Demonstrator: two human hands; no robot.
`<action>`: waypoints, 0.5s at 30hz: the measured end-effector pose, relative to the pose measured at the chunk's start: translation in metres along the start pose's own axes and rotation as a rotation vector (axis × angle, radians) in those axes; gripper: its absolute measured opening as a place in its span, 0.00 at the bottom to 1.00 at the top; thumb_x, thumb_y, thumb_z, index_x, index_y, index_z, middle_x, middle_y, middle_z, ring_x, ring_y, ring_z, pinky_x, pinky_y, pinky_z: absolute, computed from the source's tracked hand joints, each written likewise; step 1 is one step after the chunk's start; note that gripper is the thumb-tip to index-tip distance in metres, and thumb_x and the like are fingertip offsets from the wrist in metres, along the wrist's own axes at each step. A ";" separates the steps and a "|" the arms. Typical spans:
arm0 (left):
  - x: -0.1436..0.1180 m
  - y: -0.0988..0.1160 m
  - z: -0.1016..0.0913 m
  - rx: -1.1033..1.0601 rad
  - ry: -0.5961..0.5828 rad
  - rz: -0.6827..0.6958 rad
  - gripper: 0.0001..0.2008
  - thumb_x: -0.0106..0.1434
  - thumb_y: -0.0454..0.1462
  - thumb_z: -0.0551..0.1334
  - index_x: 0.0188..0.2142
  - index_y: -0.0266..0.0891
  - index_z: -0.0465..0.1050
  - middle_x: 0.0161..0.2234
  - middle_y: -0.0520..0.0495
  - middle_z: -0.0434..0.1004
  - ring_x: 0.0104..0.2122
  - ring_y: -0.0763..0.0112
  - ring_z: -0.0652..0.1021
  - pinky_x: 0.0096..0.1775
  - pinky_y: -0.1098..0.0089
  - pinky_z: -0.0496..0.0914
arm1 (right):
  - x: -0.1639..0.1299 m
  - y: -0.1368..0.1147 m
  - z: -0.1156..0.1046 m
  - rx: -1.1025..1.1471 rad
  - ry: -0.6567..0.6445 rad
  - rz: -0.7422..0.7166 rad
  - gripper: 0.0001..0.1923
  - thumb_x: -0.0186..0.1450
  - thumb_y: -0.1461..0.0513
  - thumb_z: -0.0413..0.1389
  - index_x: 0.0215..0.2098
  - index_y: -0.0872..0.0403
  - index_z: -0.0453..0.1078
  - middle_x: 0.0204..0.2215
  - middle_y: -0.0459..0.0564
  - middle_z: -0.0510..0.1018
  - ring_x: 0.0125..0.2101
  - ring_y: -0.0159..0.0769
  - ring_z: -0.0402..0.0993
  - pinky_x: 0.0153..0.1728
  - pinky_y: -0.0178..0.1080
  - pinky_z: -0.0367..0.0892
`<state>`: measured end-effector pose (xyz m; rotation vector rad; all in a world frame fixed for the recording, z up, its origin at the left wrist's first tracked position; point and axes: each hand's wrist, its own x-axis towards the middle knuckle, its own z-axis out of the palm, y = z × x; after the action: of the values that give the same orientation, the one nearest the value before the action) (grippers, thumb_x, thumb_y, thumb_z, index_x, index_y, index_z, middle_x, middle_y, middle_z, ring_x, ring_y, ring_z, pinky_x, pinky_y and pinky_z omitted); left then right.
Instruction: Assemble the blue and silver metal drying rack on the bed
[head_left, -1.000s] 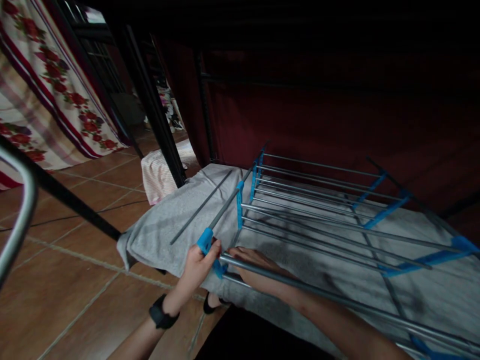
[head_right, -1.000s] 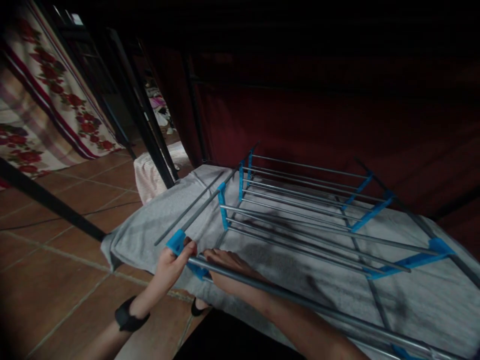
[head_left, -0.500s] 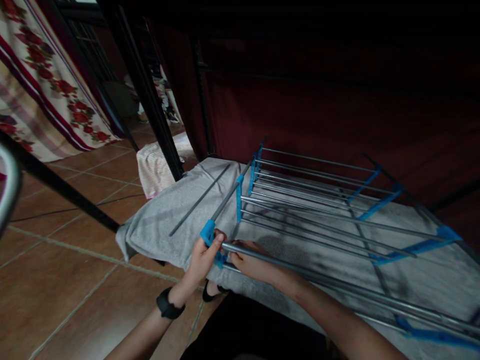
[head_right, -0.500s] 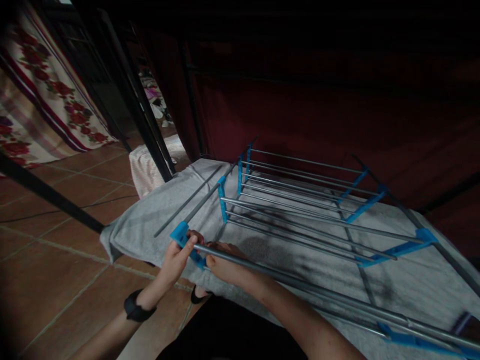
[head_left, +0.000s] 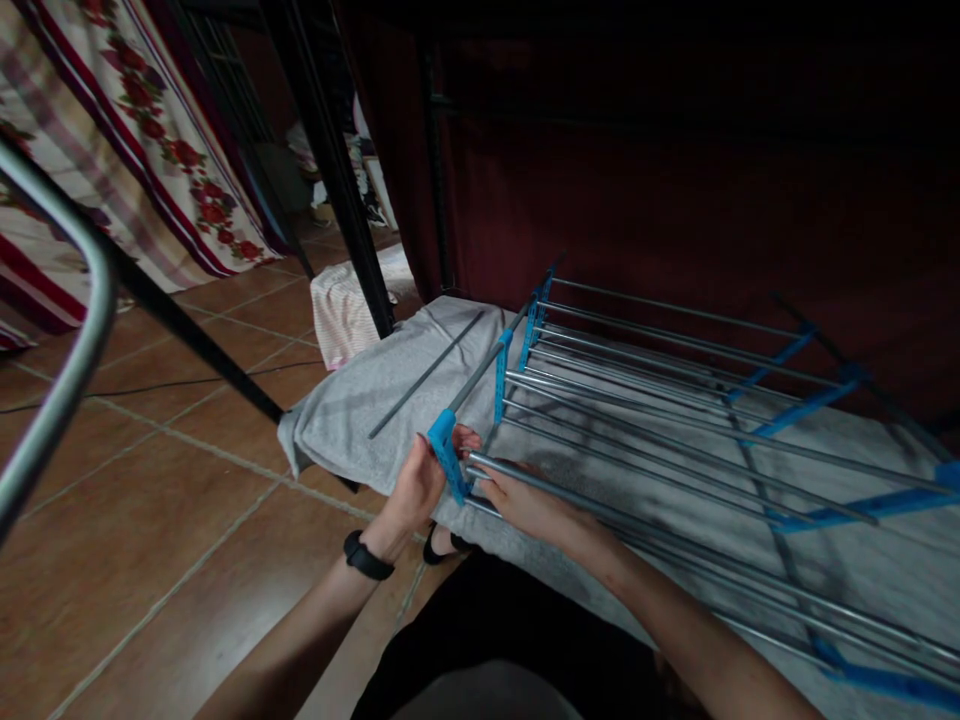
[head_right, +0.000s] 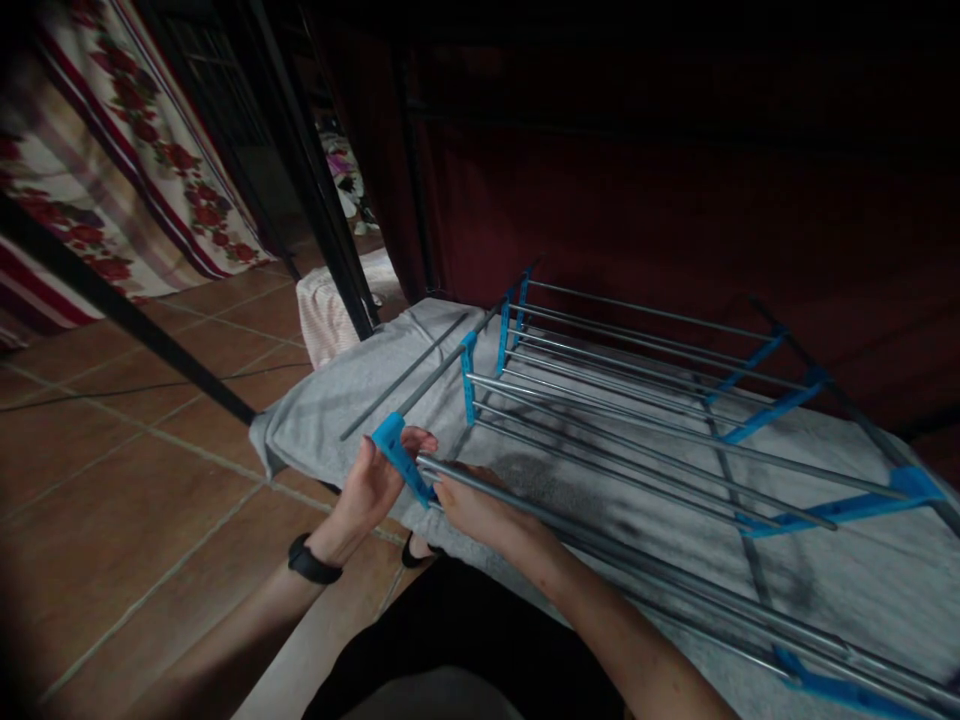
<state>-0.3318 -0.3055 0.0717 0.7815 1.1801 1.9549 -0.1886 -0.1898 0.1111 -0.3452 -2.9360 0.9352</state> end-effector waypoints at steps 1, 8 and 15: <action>0.000 0.000 0.002 0.022 0.006 -0.004 0.37 0.66 0.66 0.50 0.41 0.36 0.79 0.43 0.36 0.82 0.48 0.51 0.80 0.50 0.57 0.74 | 0.000 0.000 0.000 -0.001 0.000 0.001 0.23 0.75 0.61 0.47 0.66 0.47 0.67 0.53 0.51 0.81 0.54 0.42 0.78 0.55 0.41 0.71; 0.005 -0.013 0.005 0.170 0.081 -0.011 0.38 0.69 0.65 0.46 0.39 0.35 0.78 0.40 0.36 0.83 0.45 0.53 0.81 0.49 0.58 0.75 | -0.001 0.003 0.001 0.024 -0.029 -0.030 0.24 0.74 0.61 0.47 0.67 0.46 0.65 0.55 0.50 0.81 0.53 0.42 0.79 0.56 0.44 0.73; 0.008 -0.023 0.003 0.311 0.117 0.018 0.36 0.68 0.64 0.46 0.36 0.37 0.77 0.39 0.39 0.83 0.42 0.56 0.81 0.51 0.58 0.73 | 0.000 0.007 0.010 0.061 -0.045 -0.038 0.23 0.75 0.60 0.45 0.65 0.48 0.66 0.58 0.51 0.78 0.57 0.43 0.76 0.60 0.46 0.69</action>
<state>-0.3278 -0.2900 0.0527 0.8447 1.5784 1.8760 -0.1879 -0.1894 0.0990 -0.2681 -2.9354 1.0378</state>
